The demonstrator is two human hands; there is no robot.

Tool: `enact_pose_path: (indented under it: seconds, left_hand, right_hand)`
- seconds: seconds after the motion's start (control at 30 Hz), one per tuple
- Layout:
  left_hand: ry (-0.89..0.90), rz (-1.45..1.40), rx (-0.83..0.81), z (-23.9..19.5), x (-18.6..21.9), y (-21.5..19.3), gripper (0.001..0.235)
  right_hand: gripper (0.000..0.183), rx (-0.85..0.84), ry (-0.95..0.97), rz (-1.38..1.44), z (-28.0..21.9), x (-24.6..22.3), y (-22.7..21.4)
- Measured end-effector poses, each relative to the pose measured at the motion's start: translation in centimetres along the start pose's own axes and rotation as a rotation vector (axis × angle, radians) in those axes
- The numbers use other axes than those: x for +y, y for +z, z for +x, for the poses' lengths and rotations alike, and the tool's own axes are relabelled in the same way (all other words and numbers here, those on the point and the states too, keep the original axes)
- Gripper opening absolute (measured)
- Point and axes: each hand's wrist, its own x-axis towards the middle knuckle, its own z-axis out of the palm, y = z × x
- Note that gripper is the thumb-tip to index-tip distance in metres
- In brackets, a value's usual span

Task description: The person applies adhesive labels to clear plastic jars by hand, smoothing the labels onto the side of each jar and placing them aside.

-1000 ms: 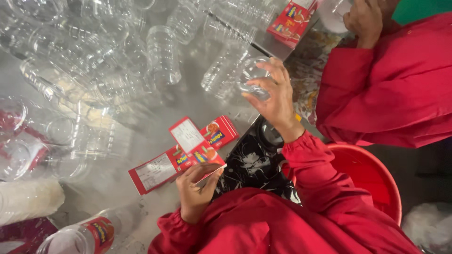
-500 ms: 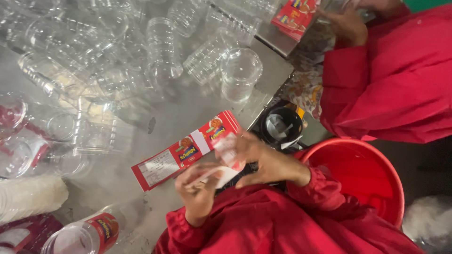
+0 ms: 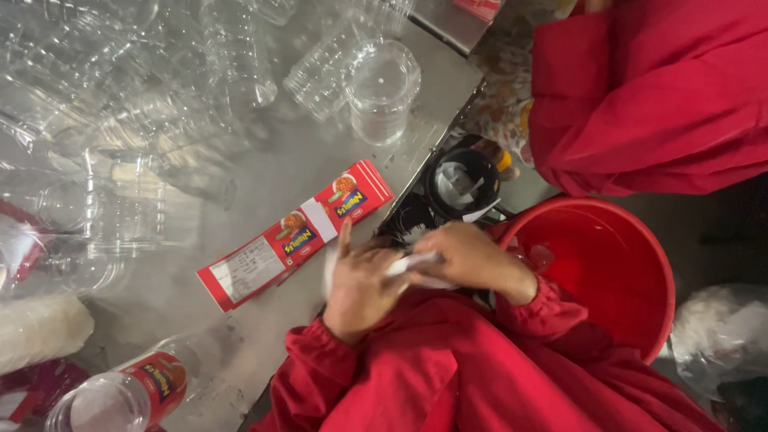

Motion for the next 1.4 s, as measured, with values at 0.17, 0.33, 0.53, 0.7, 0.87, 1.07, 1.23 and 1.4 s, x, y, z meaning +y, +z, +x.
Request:
enact_pose_path:
  seconds: [0.17,0.33,0.53,0.7,0.87,1.07,1.23,1.4]
  left_hand:
    - [-0.477,-0.115,0.071,-2.0,-1.9,-0.9,0.025]
    - [0.075,-0.134,0.196,0.2,0.2,-1.3,0.042]
    - [-0.325,-0.404,0.052,-0.2,0.0,-0.1,0.012]
    - [-0.300,-0.505,-0.022,-0.9,-0.4,1.5,0.016]
    - [-0.287,-0.271,0.099,-1.5,-1.4,2.8,0.013]
    - [-0.259,-0.016,0.075,-2.5,-1.7,4.4,0.015]
    - [-0.405,-0.224,0.164,-2.6,-1.8,3.6,0.013]
    - [-0.350,-0.195,0.177,-2.2,-1.0,3.2,0.016]
  right_hand:
    - [0.016,0.350,-0.050,0.638,-0.9,3.1,0.0]
    - [0.011,0.201,-0.189,0.587,-0.7,2.8,1.2]
    - [0.009,0.170,-0.156,0.843,-0.4,4.7,1.8]
    - [0.007,0.095,-0.140,0.913,-0.2,3.8,2.7]
    - [0.019,0.678,-0.222,0.118,-0.6,-0.1,2.3]
    - [0.023,0.612,-0.252,-0.030,0.6,1.0,6.1]
    - [0.021,0.728,-0.047,1.203,2.2,4.9,5.3]
    - [0.012,0.653,-0.129,0.948,0.4,1.5,5.0]
